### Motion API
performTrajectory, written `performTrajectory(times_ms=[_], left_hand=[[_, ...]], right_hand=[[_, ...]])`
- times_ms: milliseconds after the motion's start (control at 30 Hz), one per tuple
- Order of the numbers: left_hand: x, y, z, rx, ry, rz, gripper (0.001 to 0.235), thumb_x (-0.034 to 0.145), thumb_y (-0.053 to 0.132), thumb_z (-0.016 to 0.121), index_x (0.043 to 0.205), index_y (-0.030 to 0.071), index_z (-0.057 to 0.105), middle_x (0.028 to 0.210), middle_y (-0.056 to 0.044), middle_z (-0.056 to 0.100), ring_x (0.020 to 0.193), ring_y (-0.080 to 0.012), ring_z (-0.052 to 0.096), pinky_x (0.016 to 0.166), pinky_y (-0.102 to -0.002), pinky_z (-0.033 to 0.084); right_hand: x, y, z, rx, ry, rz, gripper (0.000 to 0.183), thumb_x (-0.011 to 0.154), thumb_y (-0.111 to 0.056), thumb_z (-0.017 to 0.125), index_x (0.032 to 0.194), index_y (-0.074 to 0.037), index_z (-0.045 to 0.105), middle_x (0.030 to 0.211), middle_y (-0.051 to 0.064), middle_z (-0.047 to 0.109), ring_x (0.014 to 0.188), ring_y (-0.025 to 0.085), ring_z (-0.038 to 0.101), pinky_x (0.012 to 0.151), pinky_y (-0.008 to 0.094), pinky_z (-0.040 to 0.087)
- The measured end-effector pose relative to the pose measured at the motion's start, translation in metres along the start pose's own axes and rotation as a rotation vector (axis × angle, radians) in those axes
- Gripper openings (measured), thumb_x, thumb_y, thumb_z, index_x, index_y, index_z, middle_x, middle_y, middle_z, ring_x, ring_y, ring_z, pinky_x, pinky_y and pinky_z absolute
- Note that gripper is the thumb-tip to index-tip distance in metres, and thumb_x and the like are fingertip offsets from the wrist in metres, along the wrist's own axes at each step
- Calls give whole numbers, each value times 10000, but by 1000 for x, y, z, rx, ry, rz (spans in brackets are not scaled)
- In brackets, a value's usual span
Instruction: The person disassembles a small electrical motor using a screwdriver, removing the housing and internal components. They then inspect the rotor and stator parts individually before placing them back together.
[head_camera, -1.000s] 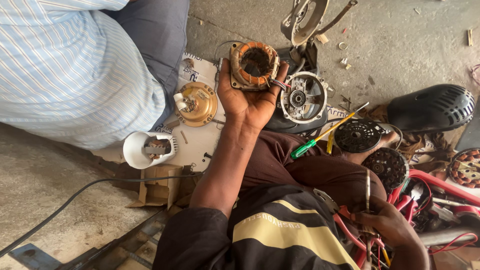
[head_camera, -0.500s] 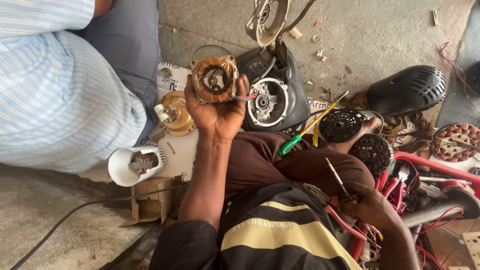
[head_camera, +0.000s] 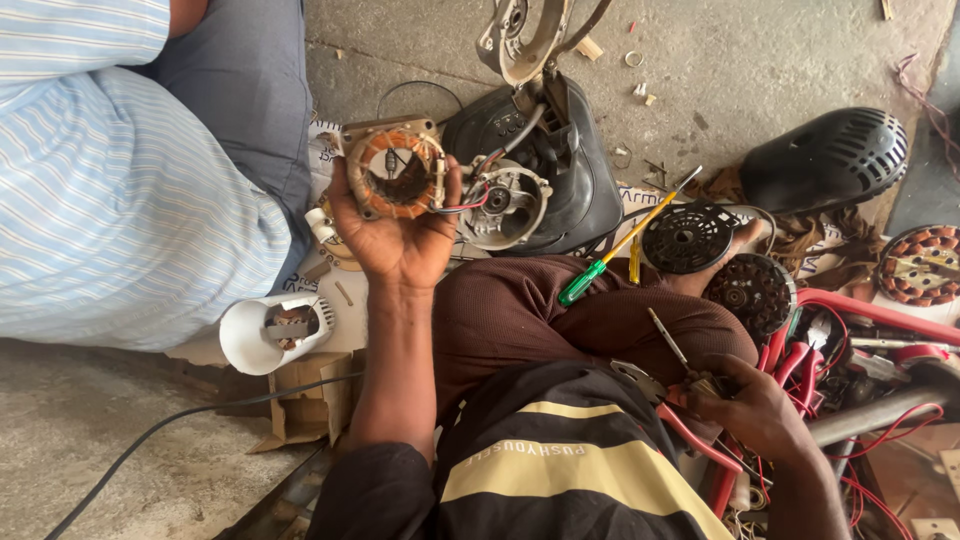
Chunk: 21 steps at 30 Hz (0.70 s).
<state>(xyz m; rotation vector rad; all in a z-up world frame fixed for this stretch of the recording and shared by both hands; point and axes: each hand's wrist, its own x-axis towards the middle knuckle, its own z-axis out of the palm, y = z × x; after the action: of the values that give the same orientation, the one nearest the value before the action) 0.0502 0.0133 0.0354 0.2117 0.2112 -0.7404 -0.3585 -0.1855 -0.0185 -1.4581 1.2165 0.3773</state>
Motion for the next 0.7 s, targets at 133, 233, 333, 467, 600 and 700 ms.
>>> performTrajectory(times_ms=[133,233,333,467,600,700], left_hand=[[-3,6,-1,117,77,105,689,915,593,678,1393,106,580,1339,-152,623,1203,-340,622,1021,-542,584],[-6,13,-6,257,165,173,824,827,664,711,1428,127,538,1362,-177,568,1193,-329,589,957,-507,569],[-10,23,-14,361,278,237,905,745,676,745,1447,157,509,1404,-178,527,1200,-307,555,940,-476,552],[-20,40,-41,378,344,192,939,742,627,824,1487,153,504,1428,-172,531,1194,-302,537,945,-486,520],[-20,38,-62,356,299,100,900,770,577,861,1502,170,532,1412,-85,603,1185,-277,567,913,-437,514],[-23,33,-73,328,307,47,837,785,581,849,1461,171,573,1356,-63,636,1070,-258,587,944,-447,553]], right_hand=[[-2,5,0,-46,47,-1,613,688,-55,864,1273,-54,679,1028,113,793,886,182,736,766,327,595],[-5,15,2,39,91,16,694,642,-4,863,1299,-50,641,1067,109,775,889,193,729,748,325,588],[-1,28,2,232,149,-18,571,762,-16,828,1294,-1,623,1083,119,742,887,214,699,733,331,566],[0,58,-1,1541,-542,-497,186,1140,70,578,1225,233,550,1074,265,686,915,279,699,735,325,593],[7,60,7,1370,-183,-408,435,1087,-194,594,1436,56,521,1267,218,642,1067,304,698,835,372,627],[11,37,18,1517,-303,-363,448,1102,-234,556,1442,52,506,1335,273,618,1095,373,698,815,395,634]])
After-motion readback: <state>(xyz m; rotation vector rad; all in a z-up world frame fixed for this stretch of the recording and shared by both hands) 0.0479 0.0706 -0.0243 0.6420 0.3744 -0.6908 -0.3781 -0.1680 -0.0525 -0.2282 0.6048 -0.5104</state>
